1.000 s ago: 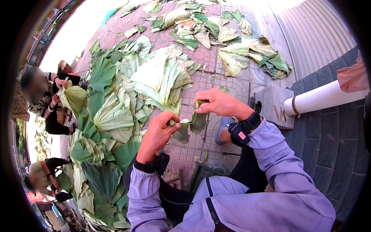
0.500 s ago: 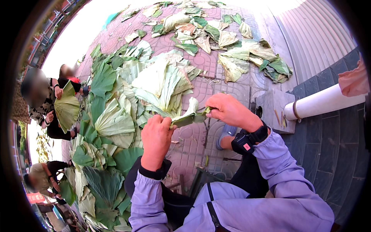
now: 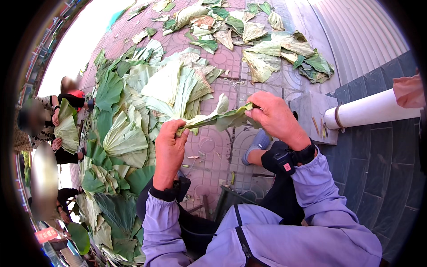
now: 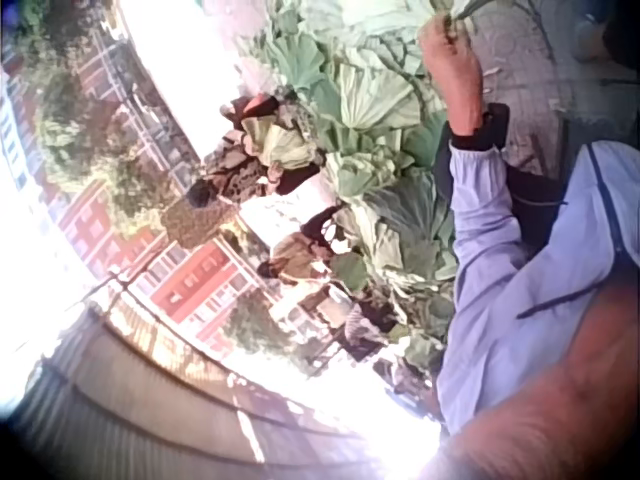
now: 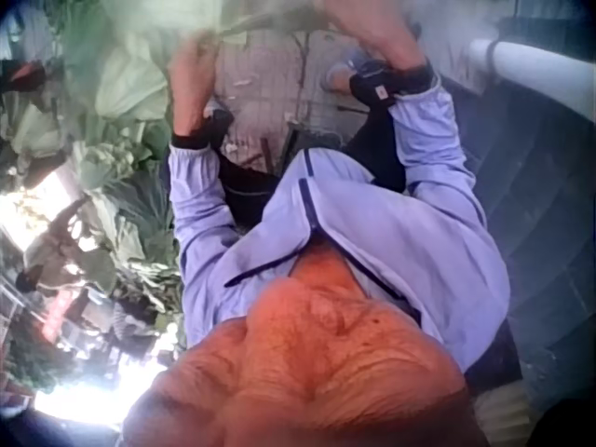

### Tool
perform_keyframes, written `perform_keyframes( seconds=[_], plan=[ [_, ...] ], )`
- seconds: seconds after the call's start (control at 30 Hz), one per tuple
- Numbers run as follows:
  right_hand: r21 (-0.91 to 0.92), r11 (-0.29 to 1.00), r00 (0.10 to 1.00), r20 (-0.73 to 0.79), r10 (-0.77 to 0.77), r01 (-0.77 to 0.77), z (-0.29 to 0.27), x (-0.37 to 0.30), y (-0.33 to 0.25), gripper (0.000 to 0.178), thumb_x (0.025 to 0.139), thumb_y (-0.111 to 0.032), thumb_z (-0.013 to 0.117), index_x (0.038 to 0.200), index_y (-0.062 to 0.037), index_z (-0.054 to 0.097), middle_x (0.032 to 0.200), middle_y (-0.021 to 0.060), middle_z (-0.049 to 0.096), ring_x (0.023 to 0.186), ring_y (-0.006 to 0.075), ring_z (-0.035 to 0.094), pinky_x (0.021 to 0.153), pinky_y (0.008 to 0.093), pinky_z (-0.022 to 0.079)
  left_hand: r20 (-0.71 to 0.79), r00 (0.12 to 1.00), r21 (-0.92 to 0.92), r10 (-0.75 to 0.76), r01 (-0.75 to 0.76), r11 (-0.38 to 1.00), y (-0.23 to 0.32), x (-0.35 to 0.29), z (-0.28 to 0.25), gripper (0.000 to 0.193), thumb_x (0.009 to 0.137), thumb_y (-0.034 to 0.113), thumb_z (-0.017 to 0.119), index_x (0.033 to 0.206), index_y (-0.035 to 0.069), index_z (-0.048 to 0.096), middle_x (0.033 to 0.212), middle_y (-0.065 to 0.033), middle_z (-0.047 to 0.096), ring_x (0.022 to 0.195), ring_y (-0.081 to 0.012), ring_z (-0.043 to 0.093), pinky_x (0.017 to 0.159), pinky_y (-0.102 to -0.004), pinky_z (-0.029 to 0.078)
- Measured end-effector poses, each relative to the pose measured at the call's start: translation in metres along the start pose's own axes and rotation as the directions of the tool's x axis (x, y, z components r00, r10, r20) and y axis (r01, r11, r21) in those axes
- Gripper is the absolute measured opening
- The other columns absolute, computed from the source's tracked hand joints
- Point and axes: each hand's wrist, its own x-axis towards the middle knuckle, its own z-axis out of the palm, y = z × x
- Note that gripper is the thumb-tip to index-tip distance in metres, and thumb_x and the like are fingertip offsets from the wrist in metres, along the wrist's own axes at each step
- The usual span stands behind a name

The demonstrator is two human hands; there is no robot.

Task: The person folds large green lotus leaves by hand while sitting on a low stool outdoors, occasionally stacking them or bundling them together.

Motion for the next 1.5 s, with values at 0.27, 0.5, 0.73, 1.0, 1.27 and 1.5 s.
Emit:
perform_keyframes(
  seconds=[0.27, 0.5, 0.73, 1.0, 1.27, 1.5],
  plan=[
    [-0.083, 0.986, 0.989, -0.048, 0.140, -0.144, -0.010, -0.008, 0.005, 0.020, 0.089, -0.020, 0.069, 0.092, -0.0006, 0.063, 0.090, 0.0199, 0.064, 0.091, 0.0432, 0.061, 0.077, 0.0516, 0.047, -0.036, 0.987, 0.046, 0.155, -0.154, 0.987, 0.013, 0.021, 0.008, 0.027, 0.089, -0.004, 0.071, 0.115, 0.000, 0.067, 0.121, -0.0155, 0.066, 0.114, -0.0306, 0.064, 0.099, -0.0362, 0.050],
    [-0.059, 0.984, 0.982, -0.093, 0.163, -0.169, -0.014, -0.012, 0.011, 0.021, 0.089, -0.020, 0.070, 0.091, -0.0004, 0.061, 0.090, 0.0225, 0.063, 0.088, 0.0454, 0.061, 0.074, 0.0525, 0.047, -0.043, 0.990, -0.007, 0.132, -0.132, 0.991, 0.015, 0.025, 0.014, 0.028, 0.089, -0.005, 0.071, 0.115, 0.000, 0.067, 0.122, -0.0128, 0.066, 0.119, -0.0258, 0.063, 0.103, -0.0338, 0.047],
    [-0.093, 0.984, 0.985, -0.090, 0.147, -0.155, -0.016, -0.004, 0.014, 0.022, 0.089, -0.020, 0.070, 0.091, -0.0003, 0.060, 0.086, 0.0230, 0.063, 0.086, 0.0467, 0.062, 0.073, 0.0525, 0.048, -0.044, 0.990, -0.003, 0.132, -0.132, 0.991, 0.015, 0.010, 0.008, 0.027, 0.089, -0.004, 0.071, 0.116, 0.001, 0.068, 0.123, -0.0135, 0.066, 0.118, -0.0267, 0.063, 0.101, -0.0342, 0.048],
    [-0.059, 0.981, 0.979, -0.105, 0.177, -0.184, 0.003, 0.020, 0.017, 0.025, 0.091, -0.021, 0.069, 0.089, 0.0003, 0.056, 0.086, 0.0235, 0.062, 0.085, 0.0473, 0.061, 0.072, 0.0531, 0.046, -0.119, 0.991, -0.021, 0.062, -0.064, 0.998, 0.003, -0.007, -0.021, 0.025, 0.087, -0.004, 0.071, 0.111, 0.000, 0.066, 0.123, -0.0171, 0.066, 0.117, -0.0321, 0.063, 0.104, -0.0379, 0.047],
    [-0.044, 0.968, 0.959, -0.155, 0.238, -0.248, 0.008, 0.019, 0.023, 0.025, 0.090, -0.018, 0.070, 0.088, 0.0008, 0.055, 0.081, 0.0234, 0.060, 0.080, 0.0474, 0.059, 0.067, 0.0520, 0.044, -0.181, 0.981, 0.028, 0.077, -0.073, 0.997, -0.004, -0.012, -0.044, 0.024, 0.088, -0.005, 0.069, 0.111, 0.001, 0.066, 0.126, -0.0135, 0.064, 0.120, -0.0263, 0.061, 0.102, -0.0336, 0.046],
    [0.016, 0.945, 0.935, -0.143, 0.326, -0.327, -0.001, 0.017, 0.013, 0.024, 0.092, -0.018, 0.069, 0.086, 0.0004, 0.054, 0.069, 0.0209, 0.059, 0.067, 0.0410, 0.062, 0.062, 0.0494, 0.045, -0.251, 0.968, -0.092, -0.015, -0.008, 0.996, -0.015, -0.016, -0.053, 0.022, 0.088, -0.004, 0.070, 0.110, 0.000, 0.065, 0.122, -0.0156, 0.065, 0.118, -0.0293, 0.062, 0.104, -0.0360, 0.046]
  ],
)
